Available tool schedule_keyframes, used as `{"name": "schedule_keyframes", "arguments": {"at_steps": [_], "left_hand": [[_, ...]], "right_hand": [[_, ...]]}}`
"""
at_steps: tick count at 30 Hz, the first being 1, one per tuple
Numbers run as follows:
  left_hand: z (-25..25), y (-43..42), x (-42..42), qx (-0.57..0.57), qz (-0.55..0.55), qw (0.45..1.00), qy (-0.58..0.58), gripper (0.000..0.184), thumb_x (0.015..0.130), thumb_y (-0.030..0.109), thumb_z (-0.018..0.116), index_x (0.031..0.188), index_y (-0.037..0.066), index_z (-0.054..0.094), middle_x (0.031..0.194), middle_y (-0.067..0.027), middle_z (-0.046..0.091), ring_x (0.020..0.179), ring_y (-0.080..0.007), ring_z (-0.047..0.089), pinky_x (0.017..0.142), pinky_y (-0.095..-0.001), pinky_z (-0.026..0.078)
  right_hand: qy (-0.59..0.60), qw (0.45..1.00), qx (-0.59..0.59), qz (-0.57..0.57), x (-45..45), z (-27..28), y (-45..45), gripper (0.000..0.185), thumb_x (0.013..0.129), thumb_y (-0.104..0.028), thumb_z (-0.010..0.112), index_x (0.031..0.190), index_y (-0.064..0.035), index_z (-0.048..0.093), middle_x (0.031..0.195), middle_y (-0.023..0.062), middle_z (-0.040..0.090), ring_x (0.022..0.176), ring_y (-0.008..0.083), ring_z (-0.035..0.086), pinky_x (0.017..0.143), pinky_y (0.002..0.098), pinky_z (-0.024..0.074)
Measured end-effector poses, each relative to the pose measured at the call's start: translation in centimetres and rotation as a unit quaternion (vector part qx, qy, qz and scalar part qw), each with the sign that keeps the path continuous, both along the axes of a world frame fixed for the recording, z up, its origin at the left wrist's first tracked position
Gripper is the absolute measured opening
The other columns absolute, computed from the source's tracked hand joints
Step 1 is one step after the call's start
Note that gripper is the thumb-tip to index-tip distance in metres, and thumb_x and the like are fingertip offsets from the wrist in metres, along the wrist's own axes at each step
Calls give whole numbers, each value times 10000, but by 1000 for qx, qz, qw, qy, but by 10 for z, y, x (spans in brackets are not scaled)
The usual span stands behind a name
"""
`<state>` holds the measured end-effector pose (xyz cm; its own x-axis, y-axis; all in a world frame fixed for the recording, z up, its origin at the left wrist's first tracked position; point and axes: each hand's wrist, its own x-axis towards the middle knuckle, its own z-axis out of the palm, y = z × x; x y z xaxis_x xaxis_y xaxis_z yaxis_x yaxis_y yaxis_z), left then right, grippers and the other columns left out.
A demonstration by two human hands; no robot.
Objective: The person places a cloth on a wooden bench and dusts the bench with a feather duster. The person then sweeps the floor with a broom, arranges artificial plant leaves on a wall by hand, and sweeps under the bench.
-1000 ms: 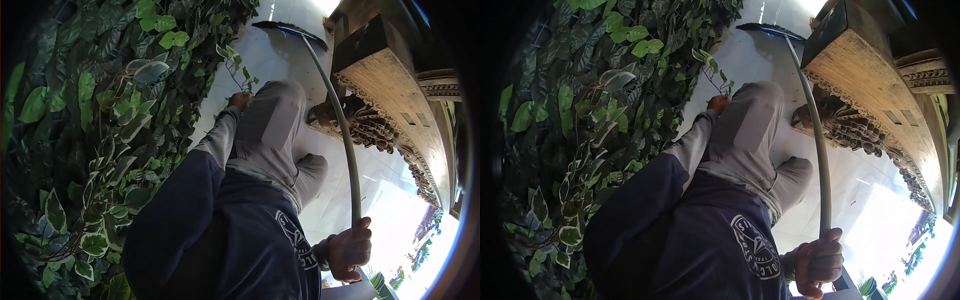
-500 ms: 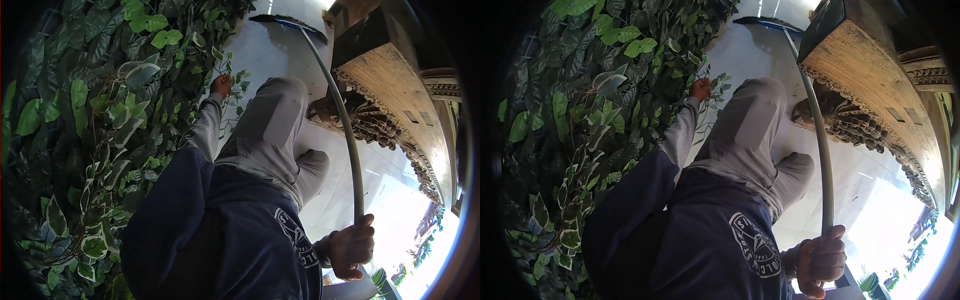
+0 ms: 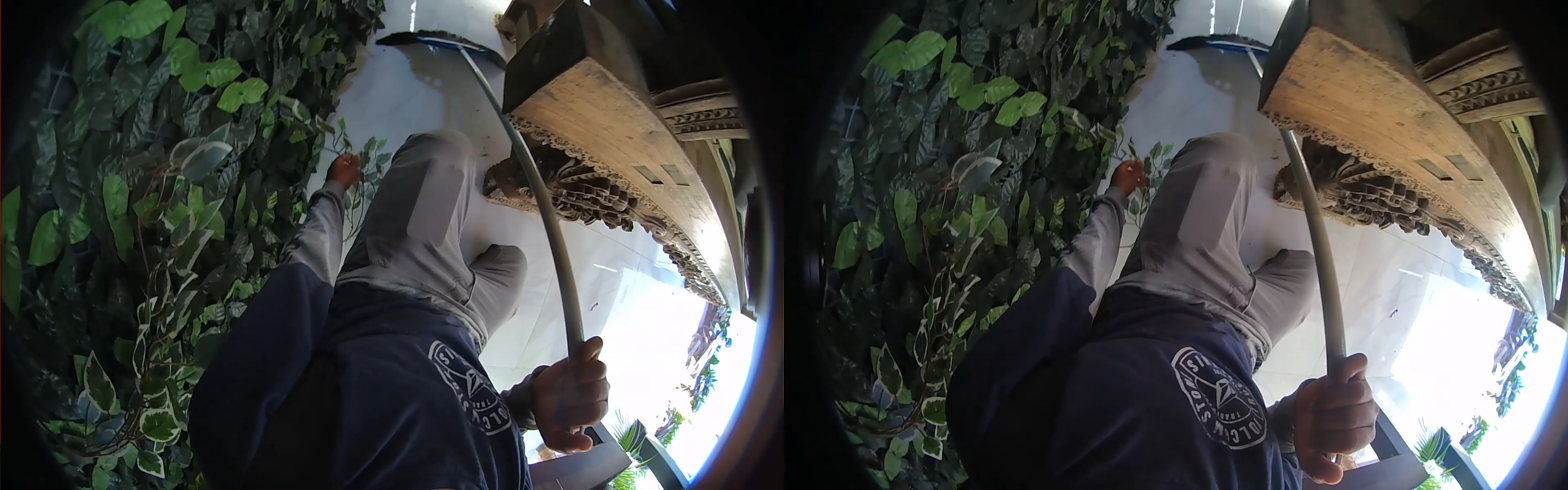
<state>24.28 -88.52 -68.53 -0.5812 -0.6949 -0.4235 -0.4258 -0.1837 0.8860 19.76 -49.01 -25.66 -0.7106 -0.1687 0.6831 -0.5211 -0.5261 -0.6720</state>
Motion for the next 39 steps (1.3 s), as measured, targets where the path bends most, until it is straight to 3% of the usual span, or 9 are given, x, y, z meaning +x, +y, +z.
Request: {"name": "schedule_keyframes", "arguments": {"at_steps": [6, 13, 15, 18, 21, 24, 26, 31, 39], "left_hand": [[31, 13, 6, 94, -43, 994, 19, 240, 843, 190, 546, 1023, 42, 491, 718, -67, 591, 605, -150, 574, 545, -261, 484], [10, 1, 12, -8, -80, 990, -113, 478, 767, 366, 608, 1084, 33, 478, 845, -137, 617, 729, -226, 612, 656, -344, 496], [60, 10, 6, -271, -177, 880, -346, 619, 723, 486, 591, 1142, 50, 459, 926, -157, 615, 843, -287, 603, 714, -401, 477], [196, 35, -22, -323, -306, 798, -408, 486, 727, 508, 586, 924, 65, 608, 917, -130, 624, 857, -316, 593, 699, -429, 462], [253, 60, -51, -411, -248, 872, -92, 367, 671, 413, 657, 766, 61, 616, 735, -136, 614, 719, -324, 596, 631, -409, 467], [300, 100, -83, -443, -248, 848, 154, 459, 640, 322, 709, 984, 63, 550, 901, -127, 568, 812, -276, 573, 694, -378, 454], [317, 127, -99, -472, -267, 814, 208, 593, 621, 290, 727, 1105, 58, 474, 1053, -155, 490, 976, -303, 505, 821, -413, 403], [307, 172, -132, -515, -221, 762, 325, 596, 621, 287, 729, 1107, 66, 465, 1053, -150, 467, 1020, -321, 445, 909, -455, 312], [296, 139, -168, -467, -164, 778, 387, 266, 685, 309, 676, 572, 88, 580, 623, -57, 547, 707, -252, 551, 800, -415, 403]], "right_hand": [[34, 999, 40, 8, -6, -6, -4, 440, 816, -393, 484, 463, -171, 344, 488, -47, 267, 502, 121, 282, 594, 326, 221], [-12, 996, 37, -86, -9, -6, -21, 492, 763, -416, 593, 441, -130, 357, 406, -34, 313, 380, 120, 343, 468, 291, 235], [-3, 996, 89, 0, -7, -4, -18, 380, 808, -320, 492, 505, -132, 360, 487, -11, 308, 463, 142, 316, 588, 359, 295], [17, 996, 86, 30, -13, 13, -8, 342, 786, -264, 448, 498, -128, 324, 485, -5, 302, 449, 150, 304, 569, 374, 317], [57, 993, 98, -17, -17, 29, 18, 361, 790, -272, 445, 473, -133, 346, 409, -16, 232, 349, 122, 235, 465, 373, 325], [-55, 856, 510, -66, -3, 93, 18, 459, 781, -473, 513, 505, -136, 366, 393, -59, 310, 326, 117, 333, 377, 329, 279], [93, 977, -146, 127, -14, 75, 6, 334, 768, -367, 511, 534, -159, 395, 426, -84, 320, 362, 96, 341, 419, 302, 305], [258, 950, -174, 31, -1, 72, 3, 292, 738, -156, 533, 513, -174, 347, 425, -81, 320, 364, 63, 321, 396, 216, 259], [178, 980, -78, 50, 27, 64, -34, 300, 716, -198, 534, 488, -166, 342, 427, -61, 332, 364, 82, 308, 380, 237, 262]]}}
